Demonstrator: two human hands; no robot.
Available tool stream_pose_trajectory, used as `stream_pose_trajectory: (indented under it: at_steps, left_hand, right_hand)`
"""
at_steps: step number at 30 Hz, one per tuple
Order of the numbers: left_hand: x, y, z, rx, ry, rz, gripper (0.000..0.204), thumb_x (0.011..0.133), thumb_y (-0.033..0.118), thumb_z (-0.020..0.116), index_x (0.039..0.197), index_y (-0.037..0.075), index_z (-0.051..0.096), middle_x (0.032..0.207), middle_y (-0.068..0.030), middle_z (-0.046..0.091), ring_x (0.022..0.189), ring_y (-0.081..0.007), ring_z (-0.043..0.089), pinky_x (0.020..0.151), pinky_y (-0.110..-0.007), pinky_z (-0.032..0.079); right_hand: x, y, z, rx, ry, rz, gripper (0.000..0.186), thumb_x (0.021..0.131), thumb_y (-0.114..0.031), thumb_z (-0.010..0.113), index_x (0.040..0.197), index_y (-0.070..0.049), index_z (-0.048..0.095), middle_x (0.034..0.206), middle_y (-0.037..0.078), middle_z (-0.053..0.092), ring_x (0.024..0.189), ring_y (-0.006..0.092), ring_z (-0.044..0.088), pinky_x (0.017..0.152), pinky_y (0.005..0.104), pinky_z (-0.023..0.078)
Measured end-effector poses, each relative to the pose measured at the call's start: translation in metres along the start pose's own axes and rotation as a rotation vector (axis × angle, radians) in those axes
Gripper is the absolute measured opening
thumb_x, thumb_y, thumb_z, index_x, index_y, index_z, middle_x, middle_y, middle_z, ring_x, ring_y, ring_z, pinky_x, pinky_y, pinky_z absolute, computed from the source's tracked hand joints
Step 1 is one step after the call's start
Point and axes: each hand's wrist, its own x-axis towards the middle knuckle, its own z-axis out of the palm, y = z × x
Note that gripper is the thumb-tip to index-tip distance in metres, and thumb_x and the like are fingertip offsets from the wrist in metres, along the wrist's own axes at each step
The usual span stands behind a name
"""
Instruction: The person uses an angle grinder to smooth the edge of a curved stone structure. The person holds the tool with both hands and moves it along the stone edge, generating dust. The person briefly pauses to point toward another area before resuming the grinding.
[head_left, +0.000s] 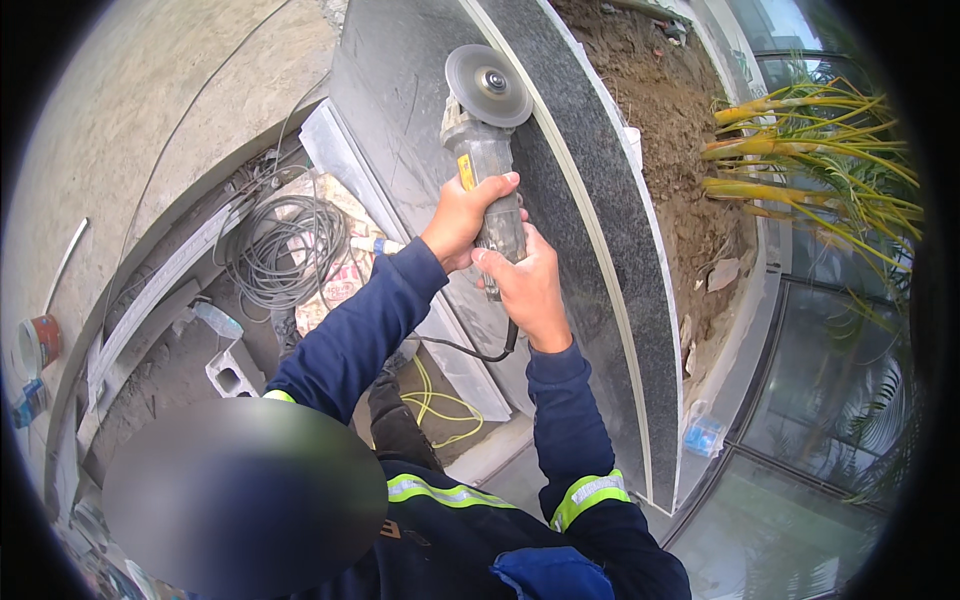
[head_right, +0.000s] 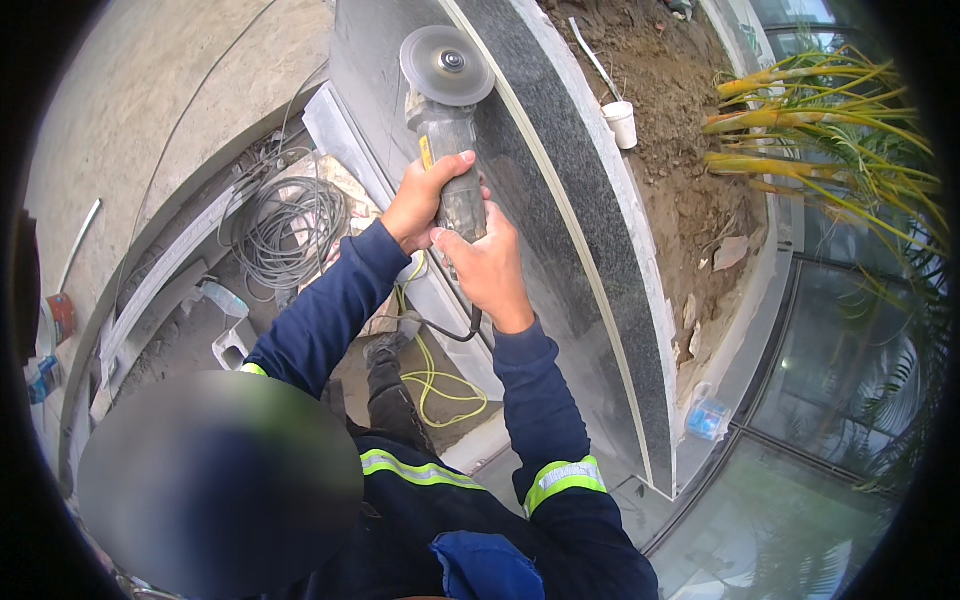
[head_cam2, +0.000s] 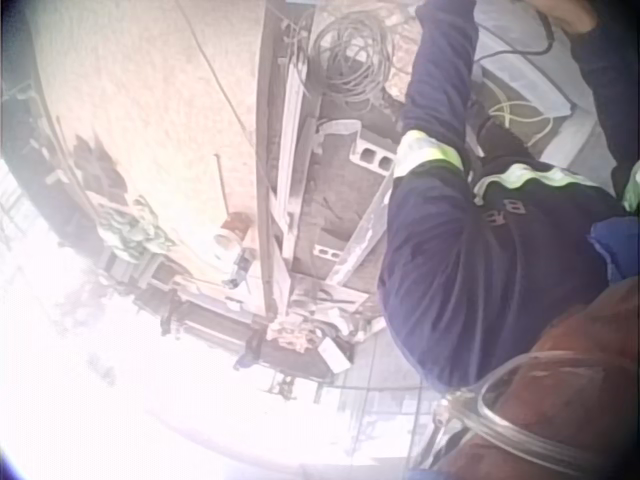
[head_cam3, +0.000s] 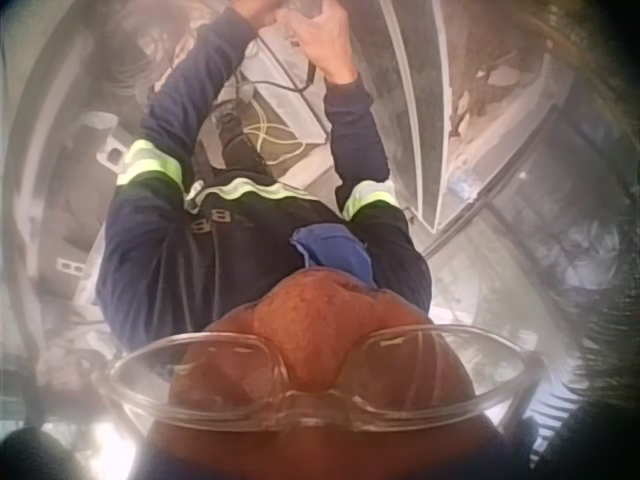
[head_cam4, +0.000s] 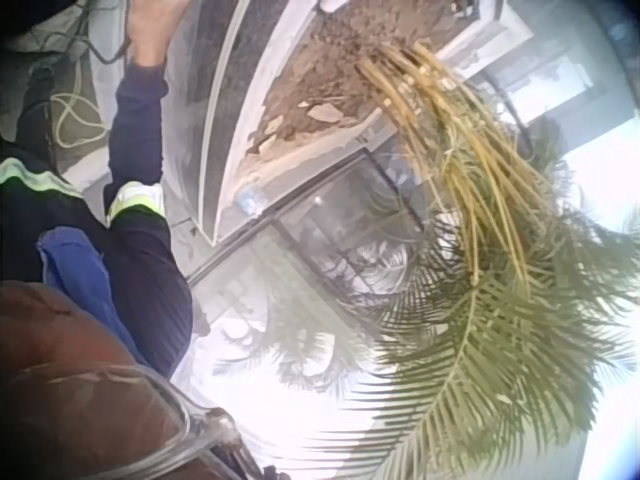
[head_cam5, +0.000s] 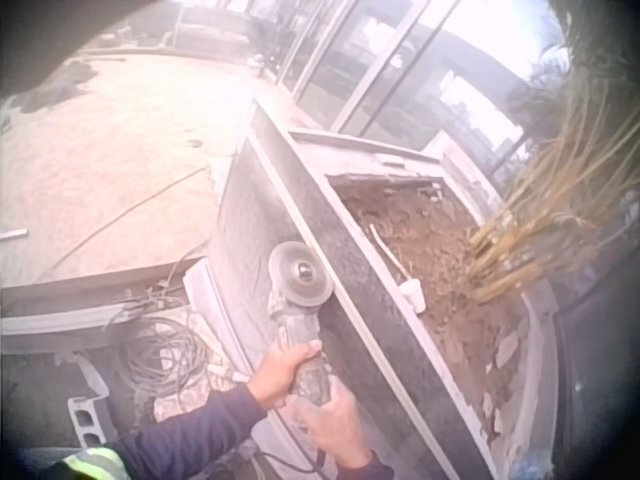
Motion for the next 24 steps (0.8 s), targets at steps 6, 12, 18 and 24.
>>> stream_pose_trajectory:
  at_steps: [6, 12, 18, 24]
  left_hand:
    - [0.007, 0.005, -0.002, -0.015, 0.010, -0.007, 0.031, 0.097, 0.030, 0.073, 0.105, 0.001, 0.064, 0.089, -0.0112, 0.069, 0.079, -0.0210, 0.074, 0.065, -0.036, 0.063]
    - [0.011, 0.013, -0.003, -0.014, 0.010, -0.018, 0.031, 0.096, 0.029, 0.074, 0.106, 0.001, 0.064, 0.088, -0.0104, 0.069, 0.078, -0.0204, 0.074, 0.065, -0.036, 0.063]
    - [0.022, 0.023, -0.006, -0.030, 0.010, -0.003, 0.036, 0.093, 0.029, 0.077, 0.109, 0.000, 0.063, 0.090, -0.0106, 0.070, 0.078, -0.0210, 0.074, 0.064, -0.036, 0.063]
    - [0.030, 0.031, -0.005, -0.039, -0.006, -0.032, 0.036, 0.093, 0.029, 0.078, 0.109, 0.001, 0.062, 0.089, -0.0099, 0.068, 0.077, -0.0210, 0.074, 0.064, -0.037, 0.064]
  right_hand:
    - [0.006, -0.006, 0.003, -0.011, 0.005, 0.014, 0.033, 0.087, -0.009, 0.078, 0.111, 0.006, 0.062, 0.088, 0.008, 0.071, 0.067, 0.0117, 0.066, 0.060, 0.0286, 0.053]
    - [0.015, -0.006, 0.006, 0.016, -0.002, 0.008, 0.033, 0.087, -0.009, 0.078, 0.112, 0.006, 0.062, 0.091, 0.008, 0.071, 0.069, 0.0119, 0.067, 0.061, 0.0286, 0.054]
    - [0.027, -0.013, 0.012, 0.026, 0.005, 0.002, 0.035, 0.087, -0.010, 0.078, 0.114, 0.006, 0.063, 0.093, 0.008, 0.071, 0.072, 0.0119, 0.068, 0.062, 0.0287, 0.056]
    - [0.035, -0.015, 0.014, 0.039, 0.000, 0.020, 0.034, 0.088, -0.011, 0.078, 0.114, 0.006, 0.063, 0.094, 0.009, 0.072, 0.073, 0.0122, 0.068, 0.062, 0.0290, 0.057]
